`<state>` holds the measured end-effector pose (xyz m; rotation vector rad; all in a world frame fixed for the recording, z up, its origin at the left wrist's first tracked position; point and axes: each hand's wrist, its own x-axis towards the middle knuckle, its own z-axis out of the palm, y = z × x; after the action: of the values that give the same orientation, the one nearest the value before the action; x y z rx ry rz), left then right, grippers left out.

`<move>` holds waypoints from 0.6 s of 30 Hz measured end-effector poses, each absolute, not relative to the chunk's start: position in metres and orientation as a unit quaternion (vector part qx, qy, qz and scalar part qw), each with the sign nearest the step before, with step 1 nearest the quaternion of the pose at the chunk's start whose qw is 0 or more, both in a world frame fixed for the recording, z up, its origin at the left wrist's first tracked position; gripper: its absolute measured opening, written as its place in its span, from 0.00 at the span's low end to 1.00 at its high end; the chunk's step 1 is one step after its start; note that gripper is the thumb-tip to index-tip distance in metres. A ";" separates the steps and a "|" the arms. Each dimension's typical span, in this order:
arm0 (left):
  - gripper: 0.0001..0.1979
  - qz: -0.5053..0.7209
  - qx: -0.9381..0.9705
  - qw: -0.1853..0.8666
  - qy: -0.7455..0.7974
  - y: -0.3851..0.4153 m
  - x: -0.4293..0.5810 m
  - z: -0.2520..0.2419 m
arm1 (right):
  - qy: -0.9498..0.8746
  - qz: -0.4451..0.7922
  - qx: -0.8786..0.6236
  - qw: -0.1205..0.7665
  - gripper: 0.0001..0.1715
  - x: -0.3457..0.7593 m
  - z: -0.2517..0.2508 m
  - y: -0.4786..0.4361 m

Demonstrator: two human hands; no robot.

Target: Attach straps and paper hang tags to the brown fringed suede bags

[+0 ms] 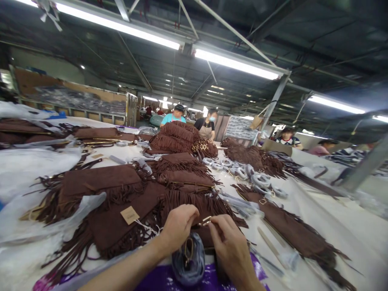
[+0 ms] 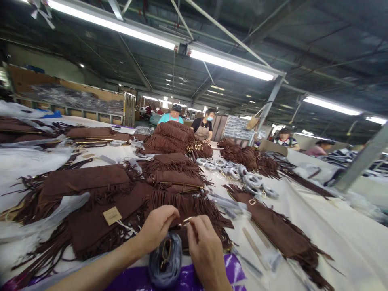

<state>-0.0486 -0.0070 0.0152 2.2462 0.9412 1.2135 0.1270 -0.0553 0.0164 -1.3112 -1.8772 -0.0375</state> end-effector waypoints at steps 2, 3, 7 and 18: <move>0.14 0.442 0.823 0.158 0.321 -0.010 -0.046 0.031 | -0.729 -0.019 -0.489 0.478 0.09 0.128 0.020 -0.057; 0.14 0.443 0.830 0.141 0.307 -0.012 -0.044 0.040 | -0.728 -0.009 -0.472 0.498 0.09 0.127 0.023 -0.058; 0.14 0.423 0.870 0.080 0.241 -0.023 -0.029 0.080 | -0.735 0.100 -0.421 0.522 0.10 0.125 0.040 -0.059; 0.19 0.138 0.932 0.065 0.329 -0.014 -0.041 0.018 | -0.679 0.087 -0.503 0.527 0.13 0.218 0.094 -0.111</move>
<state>-0.0408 -0.0138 0.0180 2.8116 0.9935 0.4157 0.2179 -0.1114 0.0944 -1.2032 -1.6226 0.2068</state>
